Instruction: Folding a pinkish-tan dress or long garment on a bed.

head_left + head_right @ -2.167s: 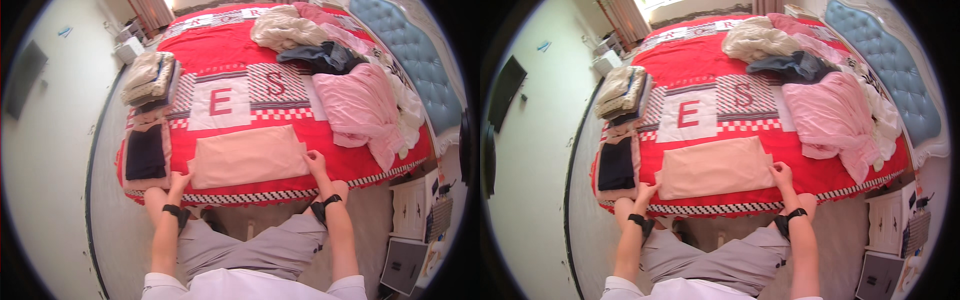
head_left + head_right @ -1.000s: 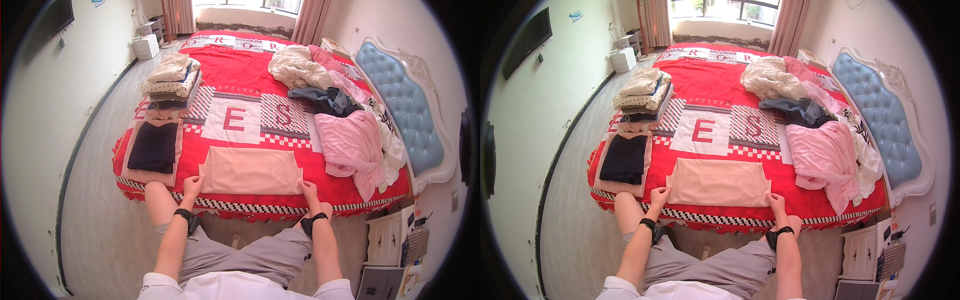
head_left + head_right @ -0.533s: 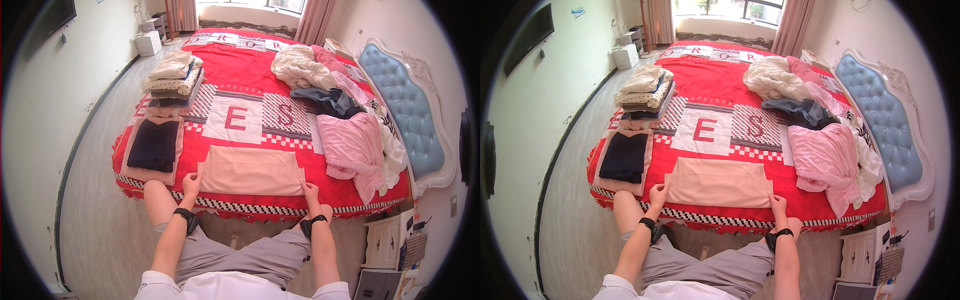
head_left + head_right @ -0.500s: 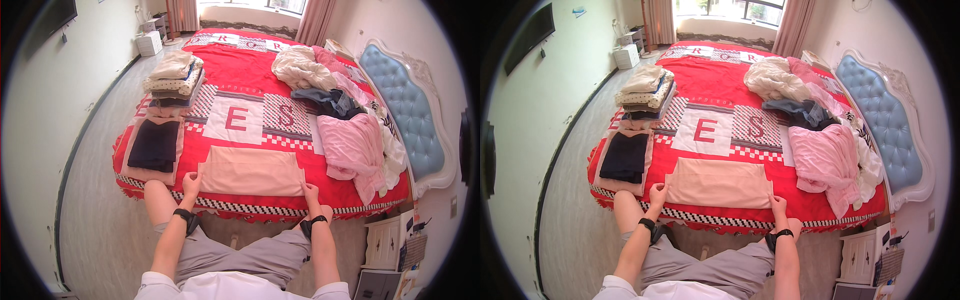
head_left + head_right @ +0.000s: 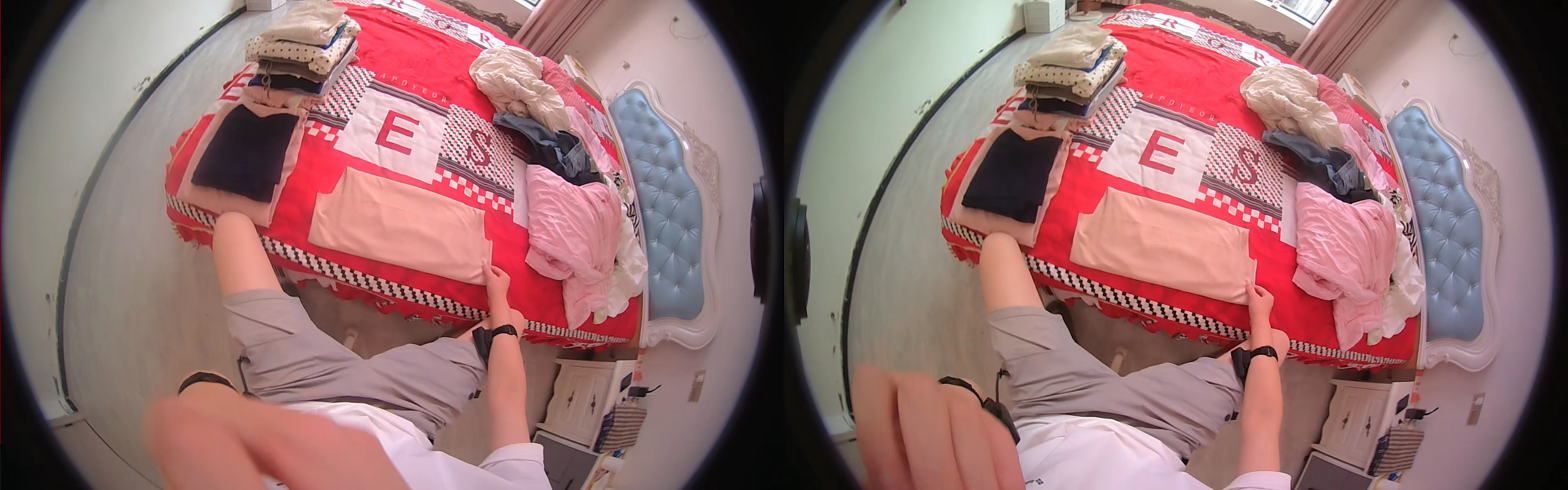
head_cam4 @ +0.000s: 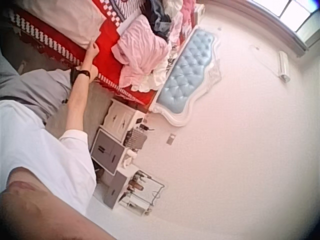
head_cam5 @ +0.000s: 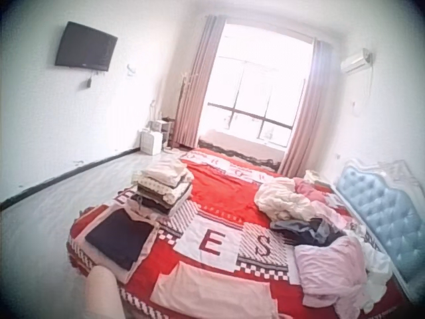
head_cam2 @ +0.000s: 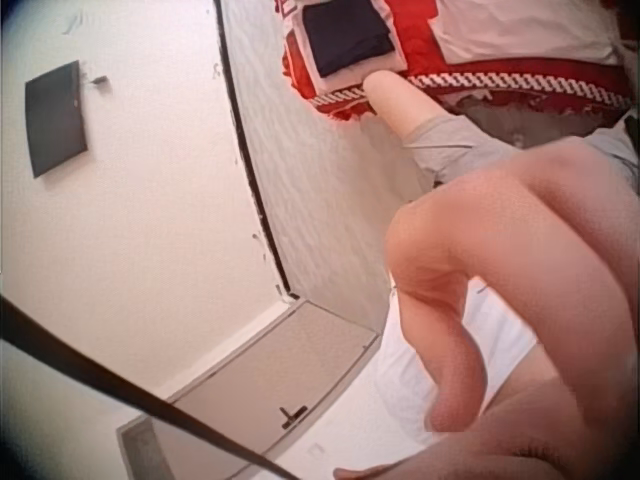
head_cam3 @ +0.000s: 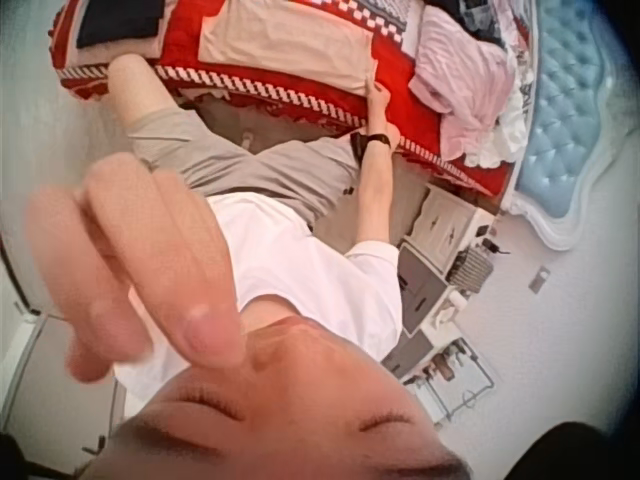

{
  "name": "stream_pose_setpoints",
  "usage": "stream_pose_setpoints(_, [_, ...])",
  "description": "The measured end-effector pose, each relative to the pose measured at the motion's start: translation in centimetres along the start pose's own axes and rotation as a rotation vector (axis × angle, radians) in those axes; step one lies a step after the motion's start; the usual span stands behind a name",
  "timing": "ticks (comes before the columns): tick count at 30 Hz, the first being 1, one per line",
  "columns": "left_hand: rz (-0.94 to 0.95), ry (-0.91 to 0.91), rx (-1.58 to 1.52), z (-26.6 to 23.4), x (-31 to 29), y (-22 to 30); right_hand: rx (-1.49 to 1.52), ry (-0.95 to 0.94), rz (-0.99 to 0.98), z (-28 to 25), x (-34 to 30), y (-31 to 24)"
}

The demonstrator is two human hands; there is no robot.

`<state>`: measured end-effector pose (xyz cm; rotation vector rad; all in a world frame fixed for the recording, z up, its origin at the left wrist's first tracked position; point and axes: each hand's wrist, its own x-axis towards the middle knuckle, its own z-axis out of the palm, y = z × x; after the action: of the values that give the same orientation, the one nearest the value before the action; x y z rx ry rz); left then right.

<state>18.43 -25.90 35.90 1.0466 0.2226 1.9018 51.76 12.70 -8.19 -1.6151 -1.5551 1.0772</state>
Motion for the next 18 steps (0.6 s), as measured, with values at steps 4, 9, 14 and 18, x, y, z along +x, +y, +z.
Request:
stream_pose_setpoints(4, [-0.017, -0.087, -0.131, -0.2, -0.9, -1.1, 0.01, -0.006, 0.028, -0.2, -1.1, -0.2])
stream_pose_setpoints(9, [-0.042, -0.222, -0.246, -1.2, -1.0, -0.2, -0.002, -0.009, 0.038, -1.0, -1.9, -0.4])
stream_pose_setpoints(14, [-0.074, -0.358, -0.335, -6.1, 10.4, 1.1, -0.013, -0.029, 0.052, 0.3, -1.7, -1.6])
stream_pose_setpoints(18, [-0.127, -0.516, -0.491, -3.4, -4.1, 1.4, -0.027, 0.008, 0.04, -2.5, -1.2, 0.5])
